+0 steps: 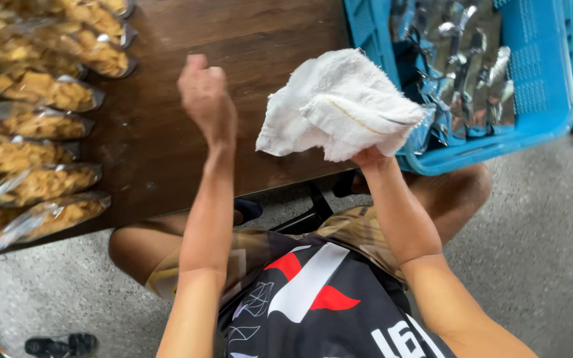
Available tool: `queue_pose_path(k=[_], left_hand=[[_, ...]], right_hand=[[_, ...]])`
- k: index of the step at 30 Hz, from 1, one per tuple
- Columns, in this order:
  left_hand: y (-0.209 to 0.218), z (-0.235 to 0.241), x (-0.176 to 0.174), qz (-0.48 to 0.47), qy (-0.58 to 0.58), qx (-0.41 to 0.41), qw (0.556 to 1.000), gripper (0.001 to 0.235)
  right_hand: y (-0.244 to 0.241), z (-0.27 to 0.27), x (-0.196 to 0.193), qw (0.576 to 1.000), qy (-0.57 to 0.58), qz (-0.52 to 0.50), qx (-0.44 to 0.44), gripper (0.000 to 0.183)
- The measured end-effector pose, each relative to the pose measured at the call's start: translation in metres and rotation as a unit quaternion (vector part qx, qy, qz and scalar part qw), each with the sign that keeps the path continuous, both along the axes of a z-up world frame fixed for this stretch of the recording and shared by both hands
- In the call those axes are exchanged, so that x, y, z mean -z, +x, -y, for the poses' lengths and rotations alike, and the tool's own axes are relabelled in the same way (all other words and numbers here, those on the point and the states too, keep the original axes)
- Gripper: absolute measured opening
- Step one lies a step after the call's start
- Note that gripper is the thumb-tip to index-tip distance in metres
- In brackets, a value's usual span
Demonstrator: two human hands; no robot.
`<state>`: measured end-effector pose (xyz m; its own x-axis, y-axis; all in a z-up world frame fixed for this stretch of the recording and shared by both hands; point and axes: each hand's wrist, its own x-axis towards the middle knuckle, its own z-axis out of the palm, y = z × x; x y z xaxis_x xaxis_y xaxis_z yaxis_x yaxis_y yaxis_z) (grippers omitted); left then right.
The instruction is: The person sits on the floor and wipes the exterior of sealed snack packs with a white cloth. They handle the packs one at a time, wiping each surface and then placing them into a blue crate.
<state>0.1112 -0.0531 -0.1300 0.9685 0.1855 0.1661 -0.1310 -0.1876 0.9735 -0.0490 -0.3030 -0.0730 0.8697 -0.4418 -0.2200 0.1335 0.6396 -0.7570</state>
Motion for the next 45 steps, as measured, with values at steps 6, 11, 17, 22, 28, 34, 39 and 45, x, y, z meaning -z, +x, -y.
queue_pose_path(k=[6,11,17,22,28,34,39,45], left_hand=[[-0.058,0.144,-0.107,0.158,0.056,0.381,0.909,0.020],[-0.071,0.259,-0.108,0.267,0.246,0.587,0.724,0.016],[-0.084,0.347,-0.061,0.114,0.420,0.701,0.565,0.031],[-0.106,0.356,-0.015,0.256,0.516,0.673,0.464,0.049],[-0.097,0.349,-0.042,0.212,0.634,0.561,0.487,0.016],[-0.104,0.213,-0.170,0.144,0.257,0.478,0.828,0.017],[-0.150,0.129,-0.227,0.095,0.157,0.419,0.889,0.019],[-0.148,0.054,-0.218,0.061,0.096,0.374,0.921,0.013]], right_hand=[[-0.046,0.097,-0.016,0.993,-0.014,0.006,0.120,0.042],[-0.115,0.163,-0.029,0.971,-0.029,0.007,0.236,0.045],[-0.176,0.195,-0.030,0.951,-0.036,-0.001,0.308,0.048],[-0.171,0.197,-0.019,0.950,-0.033,-0.010,0.309,0.051],[-0.124,0.179,-0.015,0.955,-0.060,0.007,0.290,0.054],[-0.082,0.128,-0.043,0.959,-0.154,0.029,0.237,0.058],[-0.045,0.034,-0.042,0.829,-0.532,0.108,0.134,0.061],[0.000,-0.042,-0.040,0.929,-0.347,0.115,-0.055,0.063]])
